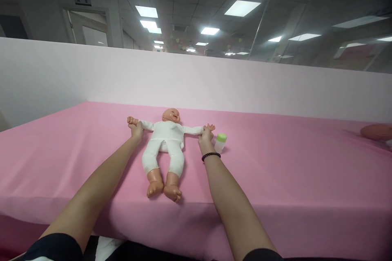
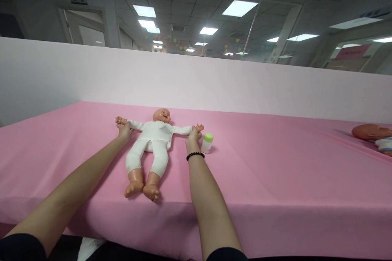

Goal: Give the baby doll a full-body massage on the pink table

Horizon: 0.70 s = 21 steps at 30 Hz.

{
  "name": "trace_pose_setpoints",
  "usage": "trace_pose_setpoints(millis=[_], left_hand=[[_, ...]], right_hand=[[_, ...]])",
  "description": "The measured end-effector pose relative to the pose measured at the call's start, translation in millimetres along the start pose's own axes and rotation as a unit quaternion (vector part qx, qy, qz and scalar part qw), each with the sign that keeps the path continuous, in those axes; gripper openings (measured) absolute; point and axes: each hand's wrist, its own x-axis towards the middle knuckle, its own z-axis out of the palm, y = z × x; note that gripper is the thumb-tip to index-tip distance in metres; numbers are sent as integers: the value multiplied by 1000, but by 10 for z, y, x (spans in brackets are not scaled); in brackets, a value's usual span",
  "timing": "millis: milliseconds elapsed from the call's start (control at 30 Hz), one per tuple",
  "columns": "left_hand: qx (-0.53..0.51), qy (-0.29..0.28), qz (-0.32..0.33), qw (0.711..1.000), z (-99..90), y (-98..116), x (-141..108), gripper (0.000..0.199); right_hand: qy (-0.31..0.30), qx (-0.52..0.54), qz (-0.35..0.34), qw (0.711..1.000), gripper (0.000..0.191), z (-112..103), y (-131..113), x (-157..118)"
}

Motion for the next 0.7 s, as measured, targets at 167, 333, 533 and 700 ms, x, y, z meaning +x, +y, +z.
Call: trace_pose_setpoints(millis=[167,333,533,700], left_hand=[[93,-149,157,972,16,142,-224,54],[245,-310,282,874,-35,197,-333,39],[276,-326,331,841,-83,126,-241,36],[301,-328,369,816,-99,114,-237,36]], right_hand=[[-111,-32,-175,978,52,135,-174,-263],[-290,-136,-349,881,36,169,-174,-622],[-432,-317,-479,696,35,99,-139,-750],[-452,-338,-509,650,30,79,-148,-759]])
